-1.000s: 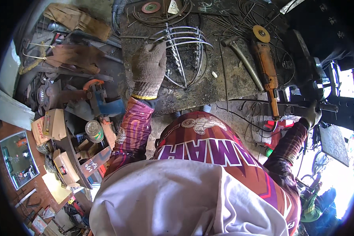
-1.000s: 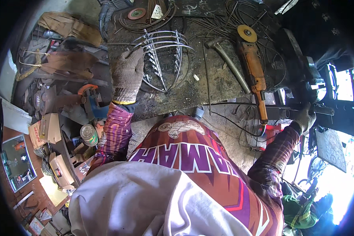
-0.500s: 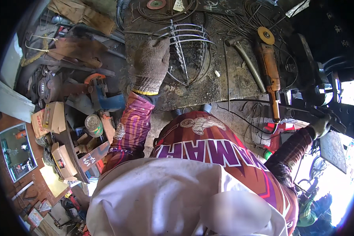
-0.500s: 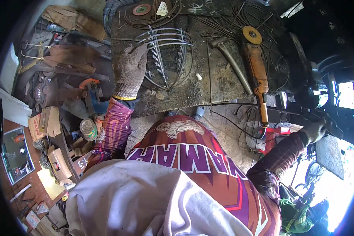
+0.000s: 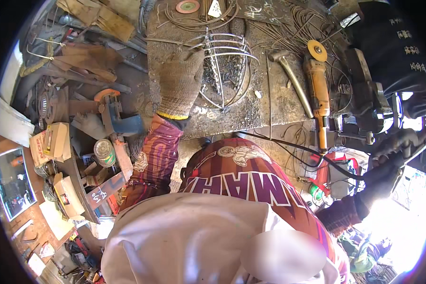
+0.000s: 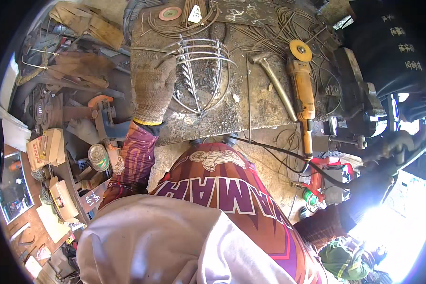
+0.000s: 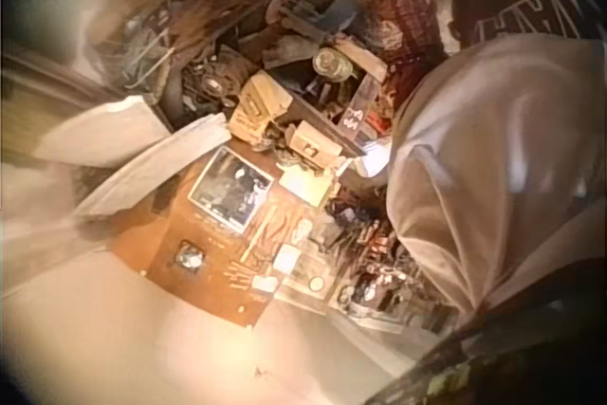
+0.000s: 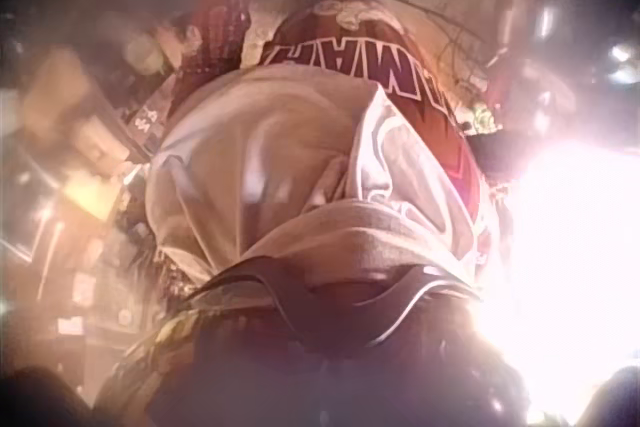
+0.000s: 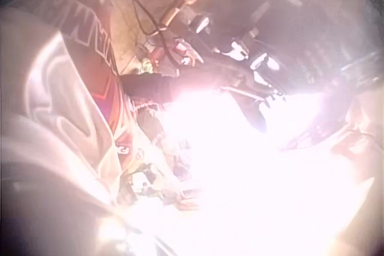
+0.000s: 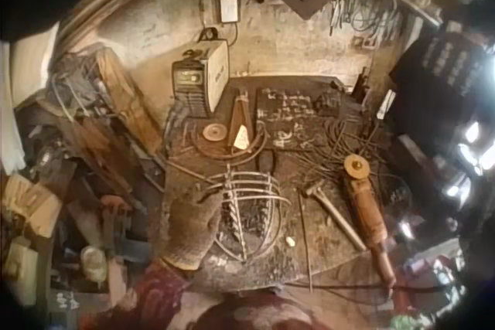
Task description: The person welds metal rods together to form a circular cage-like structure, using a welding torch while wearing gloves.
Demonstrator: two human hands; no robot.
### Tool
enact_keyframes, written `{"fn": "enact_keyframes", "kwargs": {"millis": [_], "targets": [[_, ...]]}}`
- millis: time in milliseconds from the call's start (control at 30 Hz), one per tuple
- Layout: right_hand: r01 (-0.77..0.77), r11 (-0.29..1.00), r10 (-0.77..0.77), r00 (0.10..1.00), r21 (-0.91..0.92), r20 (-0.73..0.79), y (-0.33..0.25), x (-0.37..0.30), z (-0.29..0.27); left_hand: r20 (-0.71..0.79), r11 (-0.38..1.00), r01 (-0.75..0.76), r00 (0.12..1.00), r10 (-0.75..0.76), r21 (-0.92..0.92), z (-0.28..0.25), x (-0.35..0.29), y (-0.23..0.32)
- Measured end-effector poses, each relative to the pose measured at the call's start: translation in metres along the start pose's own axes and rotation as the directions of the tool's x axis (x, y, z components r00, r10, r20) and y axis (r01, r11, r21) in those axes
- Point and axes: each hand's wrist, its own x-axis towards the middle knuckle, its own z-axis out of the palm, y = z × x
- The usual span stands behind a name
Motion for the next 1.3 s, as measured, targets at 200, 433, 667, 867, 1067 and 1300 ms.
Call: {"fn": "enact_keyframes", "kwargs": {"millis": [200, 433, 667, 867, 1067, 1300], "targets": [[-0.108, 0.933, 0.007, 0.959, 0.342, 0.284, -0.025, -0.013, 0.009, 0.004, 0.999, 0.028, 1.000, -0.028, 0.035, 0.002, -0.006, -0.002], [-0.448, 0.877, 0.446, 0.894, 0.174, 0.054, -0.010, -0.052, -0.008, -0.014, 0.999, -0.036, 0.999, 0.036, -0.004, 0.001, -0.001, -0.002], [-0.399, 0.917, 0.400, 0.916, -0.020, 0.030, -0.059, -0.089, -0.018, -0.009, 0.996, 0.011, 1.000, -0.011, -0.087, 0.002, -0.002, -0.005], [-0.125, 0.992, 0.119, 0.956, 0.005, 0.270, -0.124, -0.096, 0.040, 0.043, 0.997, 0.011, 0.999, -0.008, -0.081, 0.001, -0.004, -0.004], [0.109, 0.956, -0.226, 0.864, 0.271, 0.450, -0.162, -0.038, 0.103, 0.044, 0.993, 0.020, 0.999, -0.014, -0.119, 0.004, -0.004, -0.004], [-0.299, 0.807, -0.143, 0.738, 0.509, 0.660, -0.213, -0.014, 0.163, -0.029, 0.998, 0.034, 0.999, -0.035, -0.057, 0.001, -0.003, -0.005]]}}
